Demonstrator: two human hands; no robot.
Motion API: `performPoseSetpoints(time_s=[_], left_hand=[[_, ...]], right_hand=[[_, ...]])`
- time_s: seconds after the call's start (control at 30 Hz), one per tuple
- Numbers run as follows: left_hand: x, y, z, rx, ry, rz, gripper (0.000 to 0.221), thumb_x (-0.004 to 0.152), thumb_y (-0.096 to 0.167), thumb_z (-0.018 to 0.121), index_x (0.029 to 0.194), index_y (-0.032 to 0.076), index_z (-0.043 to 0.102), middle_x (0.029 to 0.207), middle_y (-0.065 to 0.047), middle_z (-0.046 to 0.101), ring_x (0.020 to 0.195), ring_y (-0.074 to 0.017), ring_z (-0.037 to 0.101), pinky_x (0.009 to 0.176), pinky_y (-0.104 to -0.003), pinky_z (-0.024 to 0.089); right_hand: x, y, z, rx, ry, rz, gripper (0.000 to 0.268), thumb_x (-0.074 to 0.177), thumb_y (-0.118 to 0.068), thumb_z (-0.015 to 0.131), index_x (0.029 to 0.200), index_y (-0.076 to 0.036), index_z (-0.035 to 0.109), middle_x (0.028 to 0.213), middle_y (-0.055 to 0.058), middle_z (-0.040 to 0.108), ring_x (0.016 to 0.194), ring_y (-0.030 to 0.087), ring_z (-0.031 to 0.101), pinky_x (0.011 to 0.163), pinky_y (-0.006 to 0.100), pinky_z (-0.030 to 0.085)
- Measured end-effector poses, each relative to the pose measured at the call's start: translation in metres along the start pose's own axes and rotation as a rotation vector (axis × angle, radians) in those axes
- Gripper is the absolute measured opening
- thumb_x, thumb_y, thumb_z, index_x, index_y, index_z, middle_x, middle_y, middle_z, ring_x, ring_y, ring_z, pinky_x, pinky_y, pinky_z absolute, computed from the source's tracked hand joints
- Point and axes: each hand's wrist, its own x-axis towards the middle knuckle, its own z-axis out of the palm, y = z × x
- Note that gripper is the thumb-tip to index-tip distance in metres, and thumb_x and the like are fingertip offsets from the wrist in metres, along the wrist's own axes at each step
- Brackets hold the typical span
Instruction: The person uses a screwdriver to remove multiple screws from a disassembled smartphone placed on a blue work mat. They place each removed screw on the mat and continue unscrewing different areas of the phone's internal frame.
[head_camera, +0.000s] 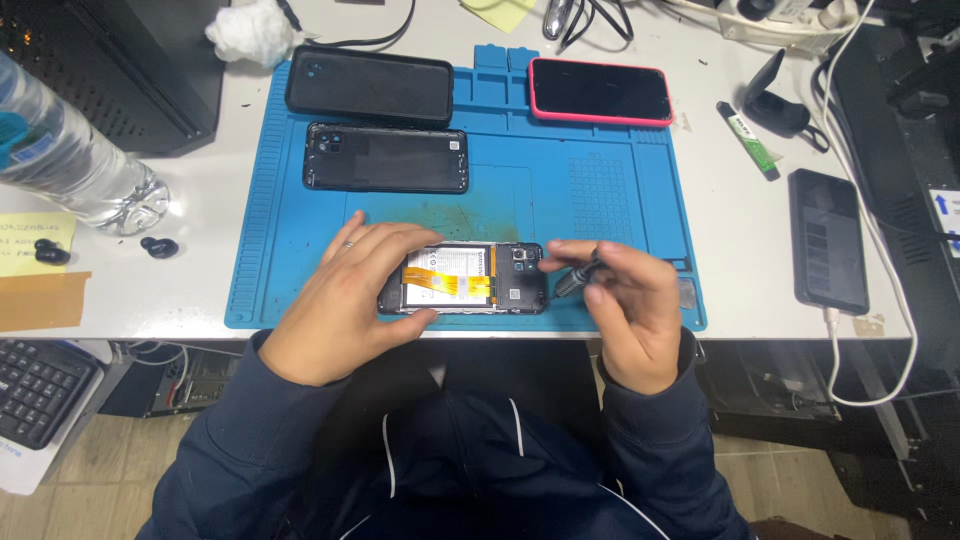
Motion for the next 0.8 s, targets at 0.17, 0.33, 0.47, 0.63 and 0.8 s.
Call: performPoseSetpoints(time_s=[0.17, 0.33, 0.47, 0.63, 0.8], left_hand=[[-0.001, 0.001, 0.000, -0.001, 0.010, -0.003, 0.066, 0.079, 0.028, 0.078, 0.137, 0.012, 0.049, 0.135, -0.007, 0.061, 0.128, -0.0241, 0.053, 0.118, -0.059, 0.020], [0.000, 0.000, 0.000, 0.003, 0.004, -0.005, 0.067, 0.078, 0.028, 0.078, 0.136, 0.013, 0.049, 0.135, -0.006, 0.061, 0.128, -0.0230, 0.053, 0.119, -0.058, 0.019], [-0.001, 0.000, 0.000, 0.015, 0.020, 0.003, 0.067, 0.078, 0.026, 0.079, 0.136, 0.013, 0.050, 0.134, -0.006, 0.061, 0.127, -0.0230, 0.053, 0.119, -0.058, 0.020], [-0.001, 0.004, -0.002, 0.001, 0.017, -0.005, 0.064, 0.079, 0.026, 0.078, 0.135, 0.012, 0.050, 0.134, -0.006, 0.061, 0.127, -0.0231, 0.054, 0.119, -0.058, 0.020], [0.001, 0.004, -0.001, 0.016, 0.025, 0.003, 0.063, 0.078, 0.026, 0.078, 0.134, 0.013, 0.053, 0.132, -0.006, 0.062, 0.124, -0.0264, 0.056, 0.118, -0.059, 0.021]], right_hand=[[-0.003, 0.006, -0.002, -0.079, 0.066, -0.001, 0.041, 0.103, 0.003, 0.056, 0.137, -0.015, 0.043, 0.110, 0.020, 0.058, 0.104, 0.034, 0.066, 0.109, 0.056, 0.058], [0.010, -0.004, 0.008, -0.163, 0.062, -0.065, 0.029, 0.110, -0.012, 0.050, 0.138, -0.014, 0.046, 0.133, 0.019, 0.051, 0.123, 0.035, 0.059, 0.111, 0.048, 0.055], [0.008, -0.006, 0.005, -0.037, -0.010, 0.021, 0.038, 0.109, 0.000, 0.046, 0.143, -0.017, 0.040, 0.126, 0.024, 0.061, 0.114, 0.042, 0.068, 0.128, 0.060, 0.040], [0.002, 0.007, 0.005, -0.263, 0.104, -0.067, 0.048, 0.101, -0.014, 0.068, 0.141, -0.018, 0.042, 0.113, 0.007, 0.055, 0.096, 0.024, 0.064, 0.124, 0.060, 0.045], [0.001, -0.002, 0.007, -0.108, 0.092, -0.049, 0.034, 0.109, -0.002, 0.047, 0.139, -0.017, 0.041, 0.119, 0.019, 0.059, 0.112, 0.033, 0.067, 0.127, 0.063, 0.039]])
